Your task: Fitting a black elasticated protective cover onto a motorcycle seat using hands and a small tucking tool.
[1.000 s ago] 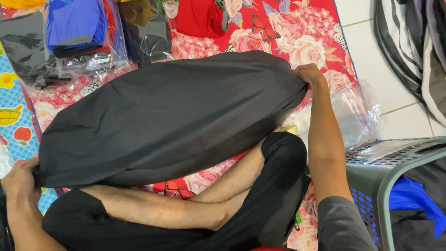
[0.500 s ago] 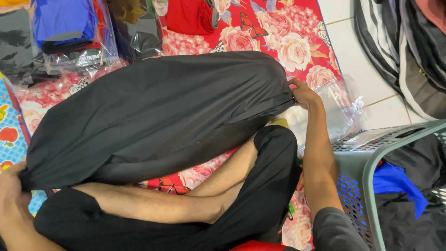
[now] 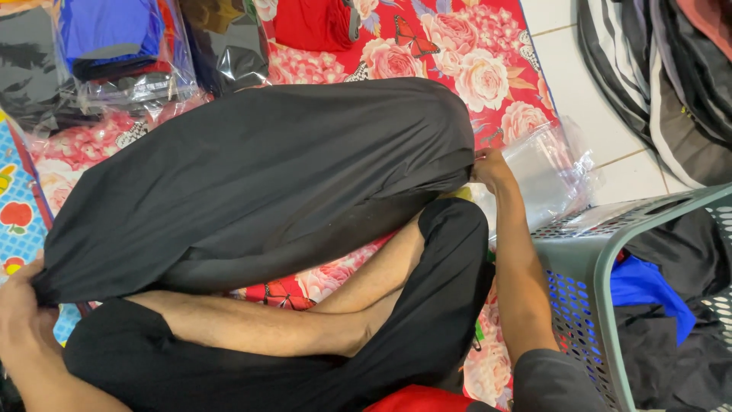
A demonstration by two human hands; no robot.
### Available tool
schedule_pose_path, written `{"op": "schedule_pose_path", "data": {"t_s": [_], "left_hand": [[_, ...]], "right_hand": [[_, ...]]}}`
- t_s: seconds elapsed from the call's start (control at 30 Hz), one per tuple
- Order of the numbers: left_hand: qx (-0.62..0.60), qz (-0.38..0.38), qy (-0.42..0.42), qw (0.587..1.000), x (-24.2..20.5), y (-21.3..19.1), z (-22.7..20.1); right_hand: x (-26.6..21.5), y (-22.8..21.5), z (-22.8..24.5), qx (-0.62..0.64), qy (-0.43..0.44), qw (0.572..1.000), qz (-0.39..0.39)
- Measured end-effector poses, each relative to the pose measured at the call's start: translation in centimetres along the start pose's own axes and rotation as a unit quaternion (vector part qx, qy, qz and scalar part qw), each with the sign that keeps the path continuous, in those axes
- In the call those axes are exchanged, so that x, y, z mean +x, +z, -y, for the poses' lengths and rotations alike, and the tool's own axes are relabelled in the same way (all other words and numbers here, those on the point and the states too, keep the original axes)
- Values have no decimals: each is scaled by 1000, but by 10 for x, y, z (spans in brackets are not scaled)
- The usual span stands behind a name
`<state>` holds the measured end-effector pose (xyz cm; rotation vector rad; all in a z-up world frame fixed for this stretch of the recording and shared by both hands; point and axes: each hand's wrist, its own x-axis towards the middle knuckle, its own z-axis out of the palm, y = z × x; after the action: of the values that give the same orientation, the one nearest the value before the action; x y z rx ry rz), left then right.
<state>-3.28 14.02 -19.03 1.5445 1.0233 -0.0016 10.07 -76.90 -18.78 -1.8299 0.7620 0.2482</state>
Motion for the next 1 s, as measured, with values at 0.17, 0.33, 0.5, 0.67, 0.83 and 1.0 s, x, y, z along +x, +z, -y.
{"op": "schedule_pose_path", "data": {"t_s": [0.17, 0.33, 0.5, 0.67, 0.83, 1.0], "left_hand": [[-3, 8, 30, 1000, -6, 0, 1], [8, -70, 56, 996, -23, 3, -6], [-89, 40, -41, 994, -8, -23, 5], [-148, 155, -36, 976, -37, -16, -6], [-269, 172, -7, 948, -105, 9, -49], [-238, 157, 38, 958, -118, 15, -39]], "right_hand": [[6, 3, -12, -30, -16, 999, 1], [-18, 11, 12, -36, -25, 995, -93], [-35, 3, 27, -50, -11, 997, -63], [-26, 3, 18, -48, 27, 996, -68], [-19, 1, 13, -143, -60, 985, -75], [-87, 5, 37, -171, -296, 925, -166]]}}
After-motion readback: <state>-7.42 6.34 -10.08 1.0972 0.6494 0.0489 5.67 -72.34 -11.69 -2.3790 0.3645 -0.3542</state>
